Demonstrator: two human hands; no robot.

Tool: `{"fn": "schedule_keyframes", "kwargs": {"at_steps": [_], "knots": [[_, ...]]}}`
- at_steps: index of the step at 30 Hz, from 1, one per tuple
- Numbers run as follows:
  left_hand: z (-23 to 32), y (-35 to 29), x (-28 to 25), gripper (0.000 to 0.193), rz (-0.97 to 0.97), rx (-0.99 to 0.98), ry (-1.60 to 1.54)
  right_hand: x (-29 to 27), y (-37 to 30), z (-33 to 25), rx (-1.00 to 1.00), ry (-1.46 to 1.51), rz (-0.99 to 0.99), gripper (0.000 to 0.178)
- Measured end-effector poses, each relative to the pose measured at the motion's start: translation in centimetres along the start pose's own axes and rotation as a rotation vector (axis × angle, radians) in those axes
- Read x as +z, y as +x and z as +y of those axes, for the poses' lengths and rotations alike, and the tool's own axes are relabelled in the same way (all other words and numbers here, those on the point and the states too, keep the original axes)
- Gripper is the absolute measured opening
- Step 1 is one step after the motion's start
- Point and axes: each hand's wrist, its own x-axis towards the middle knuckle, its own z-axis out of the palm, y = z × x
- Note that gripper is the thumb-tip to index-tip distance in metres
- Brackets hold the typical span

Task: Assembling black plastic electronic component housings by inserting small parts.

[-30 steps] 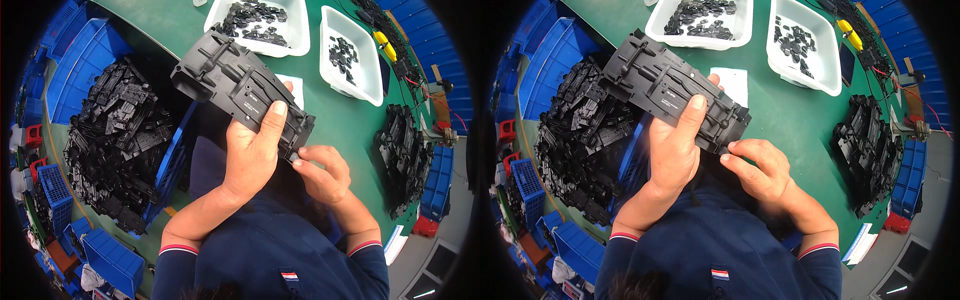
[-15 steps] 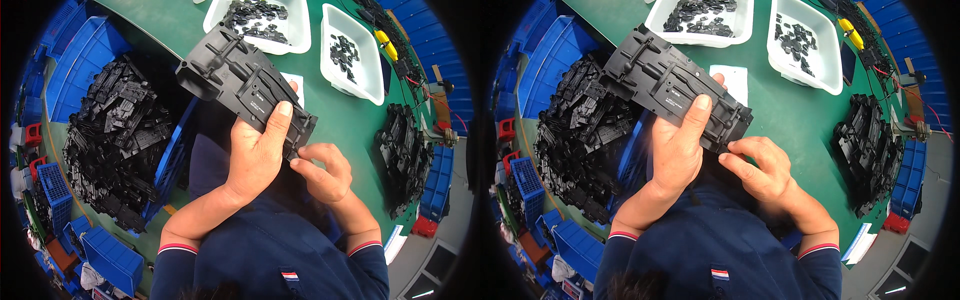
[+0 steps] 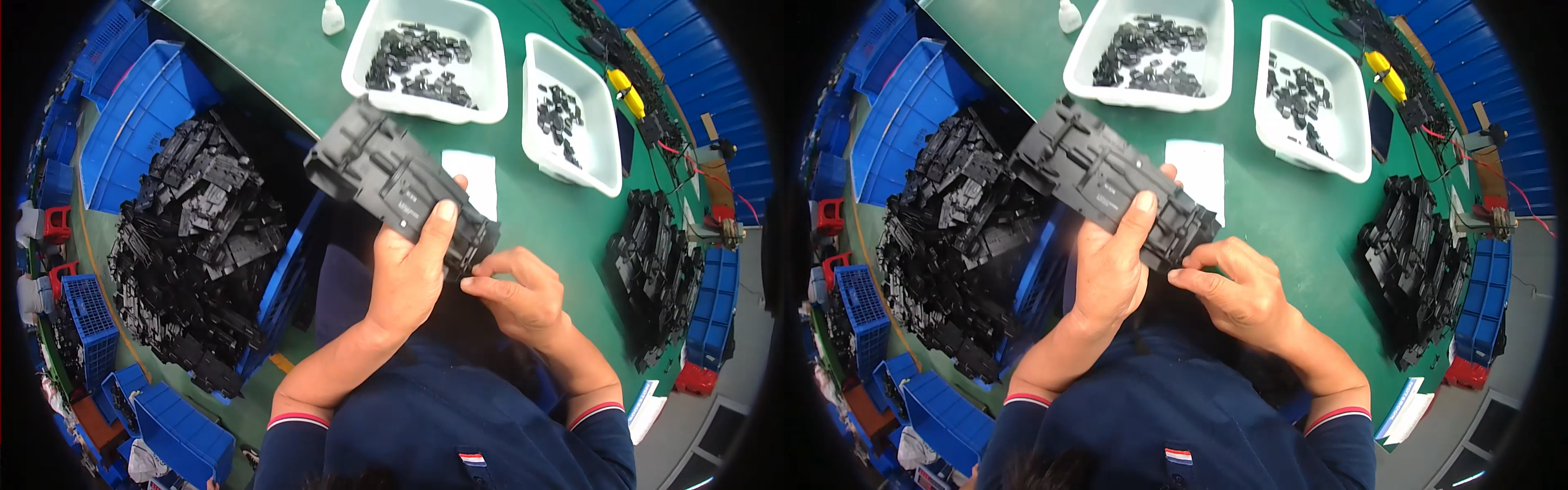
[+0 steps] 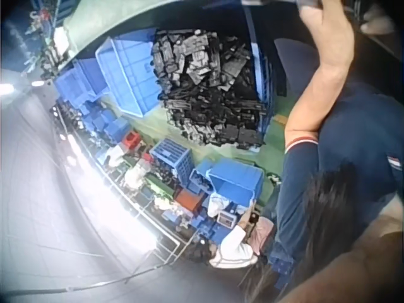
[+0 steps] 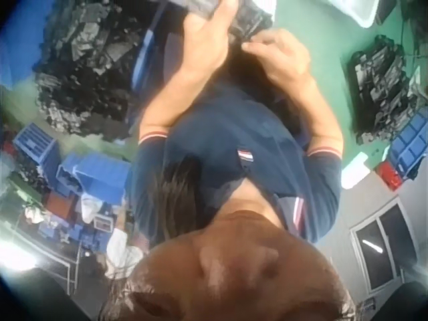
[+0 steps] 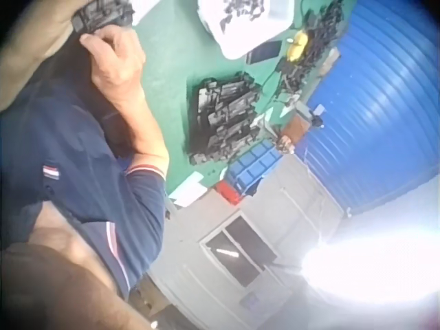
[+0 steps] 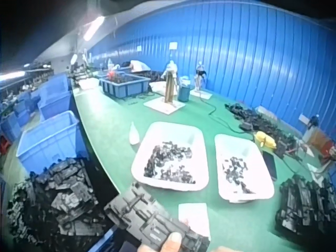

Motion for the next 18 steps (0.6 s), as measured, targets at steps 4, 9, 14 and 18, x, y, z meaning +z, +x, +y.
{"fn": "schedule_keyframes", "kwargs": {"at_steps": [4, 9, 14, 18], "knots": [[0.4, 0.1, -2.1, 0.031, 0.023, -0.068, -0.076, -2.5, 3.8, 0.1, 0.102, 0.037, 0.023, 0.017], [1.0, -0.3, -3.8, 0.033, -0.003, -0.202, -0.129, -3.2, 12.0, 4.6, 0.261, -0.098, 0.09, 0.012], [1.4, -0.9, -4.8, 0.029, -0.036, -0.244, -0.092, -0.7, 18.5, 12.7, 0.445, -0.299, -0.126, 0.02], [1.5, -1.2, -5.9, 0.029, -0.028, -0.233, -0.081, 1.4, 20.6, 15.5, 0.498, -0.499, -0.31, 0.019]]}}
